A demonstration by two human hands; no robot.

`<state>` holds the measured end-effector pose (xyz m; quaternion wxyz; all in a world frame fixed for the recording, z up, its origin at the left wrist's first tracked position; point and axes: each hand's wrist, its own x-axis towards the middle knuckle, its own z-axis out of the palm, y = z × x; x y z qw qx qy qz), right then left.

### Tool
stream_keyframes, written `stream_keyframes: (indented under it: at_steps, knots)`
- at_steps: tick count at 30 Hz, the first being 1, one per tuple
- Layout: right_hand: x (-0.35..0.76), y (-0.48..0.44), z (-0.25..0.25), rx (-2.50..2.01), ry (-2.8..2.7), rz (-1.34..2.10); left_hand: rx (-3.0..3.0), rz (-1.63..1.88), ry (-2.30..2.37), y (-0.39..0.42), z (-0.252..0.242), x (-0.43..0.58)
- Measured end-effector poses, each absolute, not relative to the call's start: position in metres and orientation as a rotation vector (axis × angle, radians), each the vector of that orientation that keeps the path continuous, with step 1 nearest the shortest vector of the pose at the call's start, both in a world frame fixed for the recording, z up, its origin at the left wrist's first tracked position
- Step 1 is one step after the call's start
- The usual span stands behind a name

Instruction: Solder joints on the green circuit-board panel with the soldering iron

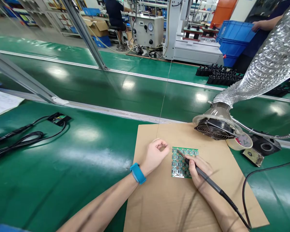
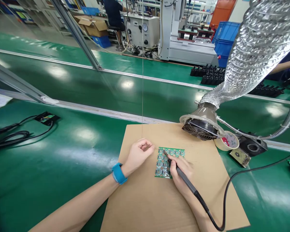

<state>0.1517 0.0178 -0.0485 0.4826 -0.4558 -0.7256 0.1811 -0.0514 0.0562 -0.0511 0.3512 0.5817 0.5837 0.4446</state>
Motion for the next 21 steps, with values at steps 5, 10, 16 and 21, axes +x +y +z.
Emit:
stream_keyframes:
  at_steps: [5, 10, 16, 21]
  knots:
    - [0.15, 0.019, -0.044, -1.089, -1.795, 0.399, 1.521, 1.137, 1.511, 0.055, -0.049, -0.051]
    - [0.152, 0.019, -0.048, -1.093, -1.791, 0.416, 1.546, 1.1, 1.521, 0.055, -0.051, -0.051]
    - [0.157, 0.017, -0.06, -1.058, -1.853, 0.435, 1.63, 1.05, 1.529, 0.055, -0.054, -0.051]
    - [0.159, 0.017, -0.062, -1.061, -1.885, 0.426, 1.576, 1.168, 1.495, 0.054, -0.05, -0.051]
